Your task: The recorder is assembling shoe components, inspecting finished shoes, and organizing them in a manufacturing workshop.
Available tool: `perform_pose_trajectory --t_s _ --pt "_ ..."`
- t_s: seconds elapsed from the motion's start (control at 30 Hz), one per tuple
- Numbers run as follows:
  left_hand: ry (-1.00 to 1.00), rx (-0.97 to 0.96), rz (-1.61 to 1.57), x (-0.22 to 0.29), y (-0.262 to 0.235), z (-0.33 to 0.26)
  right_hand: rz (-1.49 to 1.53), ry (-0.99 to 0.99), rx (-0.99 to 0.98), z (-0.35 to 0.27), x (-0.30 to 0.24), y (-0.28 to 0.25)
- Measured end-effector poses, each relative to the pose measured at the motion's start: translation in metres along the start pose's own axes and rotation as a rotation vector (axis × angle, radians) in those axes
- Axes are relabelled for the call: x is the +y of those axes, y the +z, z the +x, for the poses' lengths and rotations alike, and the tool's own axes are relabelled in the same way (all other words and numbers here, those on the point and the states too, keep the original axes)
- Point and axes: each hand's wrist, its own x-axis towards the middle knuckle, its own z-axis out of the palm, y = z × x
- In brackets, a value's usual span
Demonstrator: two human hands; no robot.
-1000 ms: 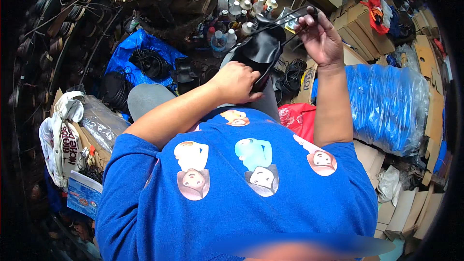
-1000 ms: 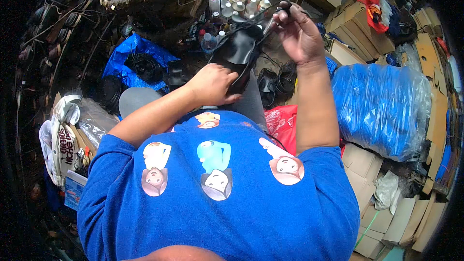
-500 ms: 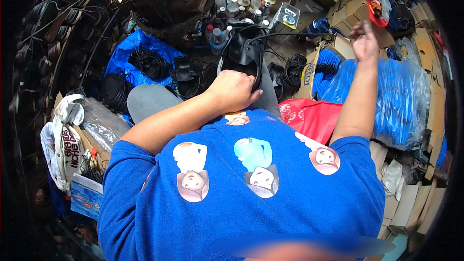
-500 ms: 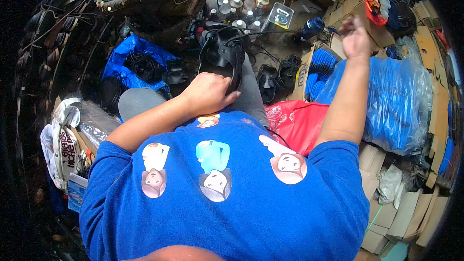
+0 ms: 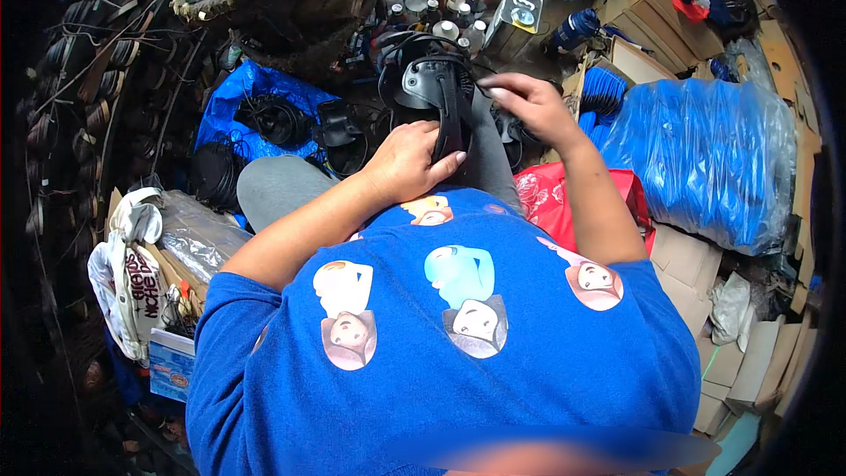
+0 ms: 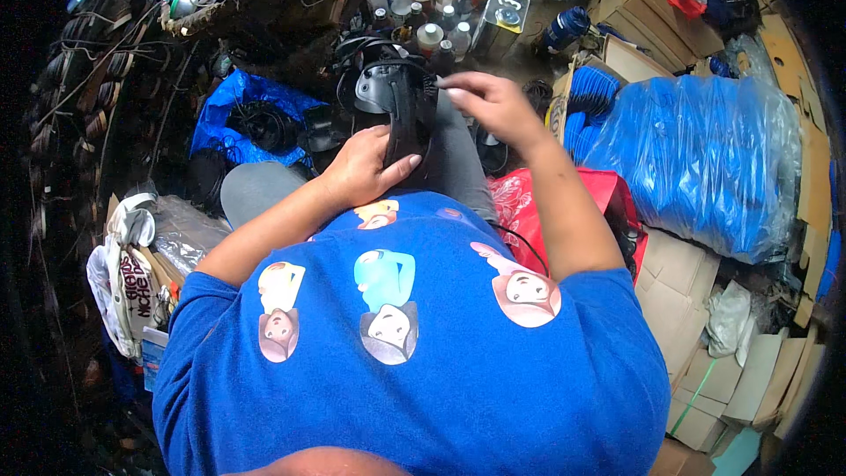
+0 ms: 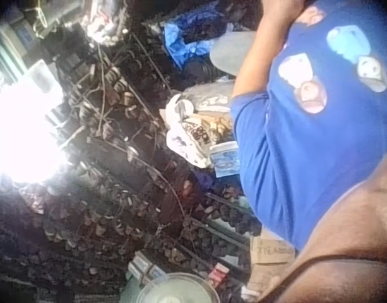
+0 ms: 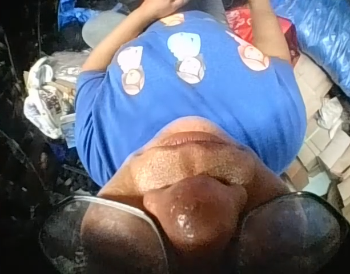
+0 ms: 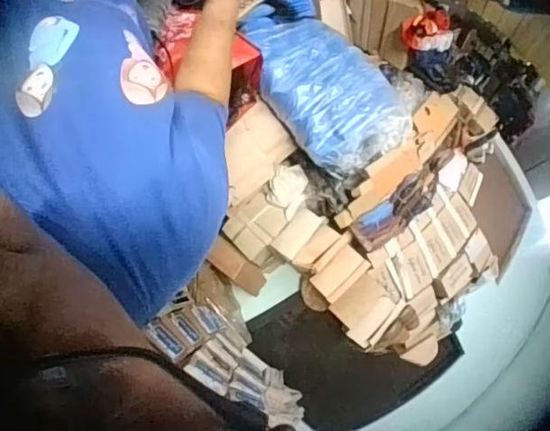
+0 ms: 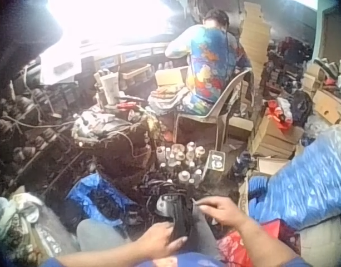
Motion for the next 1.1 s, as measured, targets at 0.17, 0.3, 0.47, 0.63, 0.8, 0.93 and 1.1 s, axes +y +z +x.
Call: perform_pose_trajectory --t_s 0.17,0.3,0.47,0.63,0.8,0.93,1.1 --pt "0.017 -0.046 0.118 0.003 -0.003 0.002 -0.508 -0.003 -0.110 0.044 0.004 0.041" --pt "-0.054 -0.059 0.193 0.002 -0.005 -0.005 -0.027 0.078 -0.116 0.053 0.017 0.038" --pt "-0.293 -0.243 0.253 0.010 -0.010 0.006 0.977 0.198 -0.098 0.033 0.032 0.024" --pt "-0.235 -0.524 0.383 0.040 -0.003 0.034 0.489 0.238 0.121 0.047 -0.004 0.031" --pt "-0.234 -0.507 0.369 0.034 0.016 0.051 -0.176 -0.185 0.308 0.061 -0.021 0.033" --pt "-0.304 -0.441 0.315 0.031 0.015 0.049 0.335 -0.192 0.231 0.048 -0.046 0.051" --pt "-0.040 -0.049 0.177 0.018 0.001 0.020 -0.183 -0.220 0.483 0.054 -0.021 0.020"
